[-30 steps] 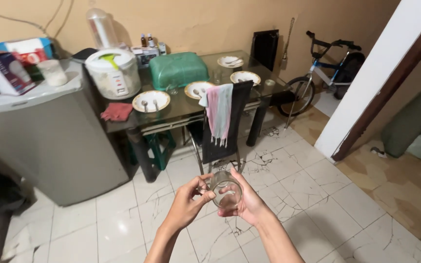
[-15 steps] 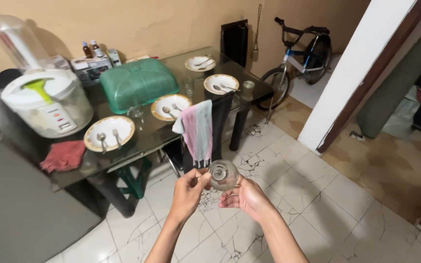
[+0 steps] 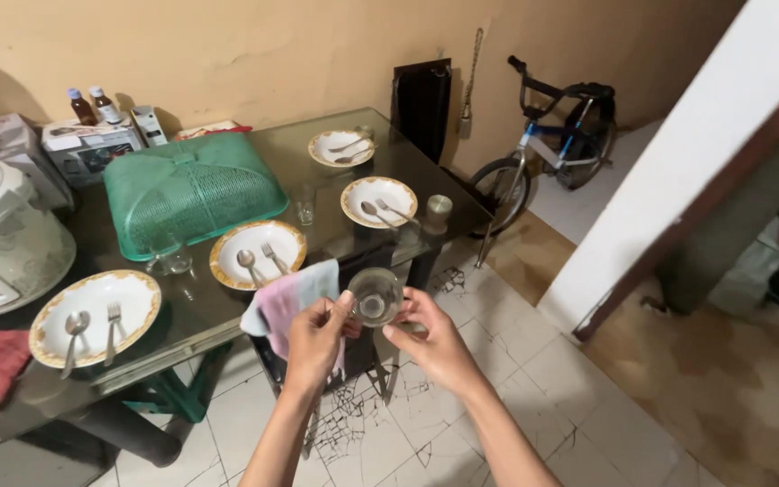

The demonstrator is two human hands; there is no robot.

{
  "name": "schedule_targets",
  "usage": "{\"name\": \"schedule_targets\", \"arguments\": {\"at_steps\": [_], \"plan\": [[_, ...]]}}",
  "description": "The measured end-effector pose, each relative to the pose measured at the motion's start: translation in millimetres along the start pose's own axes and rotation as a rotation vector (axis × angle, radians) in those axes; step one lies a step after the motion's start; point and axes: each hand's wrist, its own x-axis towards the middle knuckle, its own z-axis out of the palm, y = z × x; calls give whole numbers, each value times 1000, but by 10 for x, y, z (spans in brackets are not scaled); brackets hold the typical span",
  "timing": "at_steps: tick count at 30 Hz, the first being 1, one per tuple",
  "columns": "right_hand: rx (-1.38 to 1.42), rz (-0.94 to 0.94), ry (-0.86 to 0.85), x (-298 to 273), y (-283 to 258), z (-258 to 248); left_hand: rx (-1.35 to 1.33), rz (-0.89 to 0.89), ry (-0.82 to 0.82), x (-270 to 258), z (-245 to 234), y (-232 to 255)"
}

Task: The person retrieves clear drinking glasses from a glass-fronted cabinet and places them on a glass dining table next to plates and cutlery. They make multiple trips between the cabinet and table, handling one glass at a time.

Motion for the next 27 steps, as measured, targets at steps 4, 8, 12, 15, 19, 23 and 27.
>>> {"name": "schedule_targets", "arguments": {"at_steps": [4, 8, 12, 15, 19, 23, 27], "plan": [[-49, -29, -4, 597, -32, -198, -50, -45, 27, 559, 263, -110], [-124, -9, -12, 1165, -67, -281, -10, -65, 33, 1168, 401, -255], [-153, -72, -51, 1821, 38, -343, -4, -60, 21, 1921, 433, -479], [-148, -85, -55, 2345, -6, -329, 88, -99, -1, 2458, 421, -490], [-131, -59, -33, 3082, 103, -301, 117, -126, -24, 3195, 427, -606], [-143, -36, 37, 3694, 330, -341, 89, -143, -51, 3756, 500, -688], [-146, -56, 21, 4200, 535, -432, 22, -147, -88, 4232, 548, -858]]}}
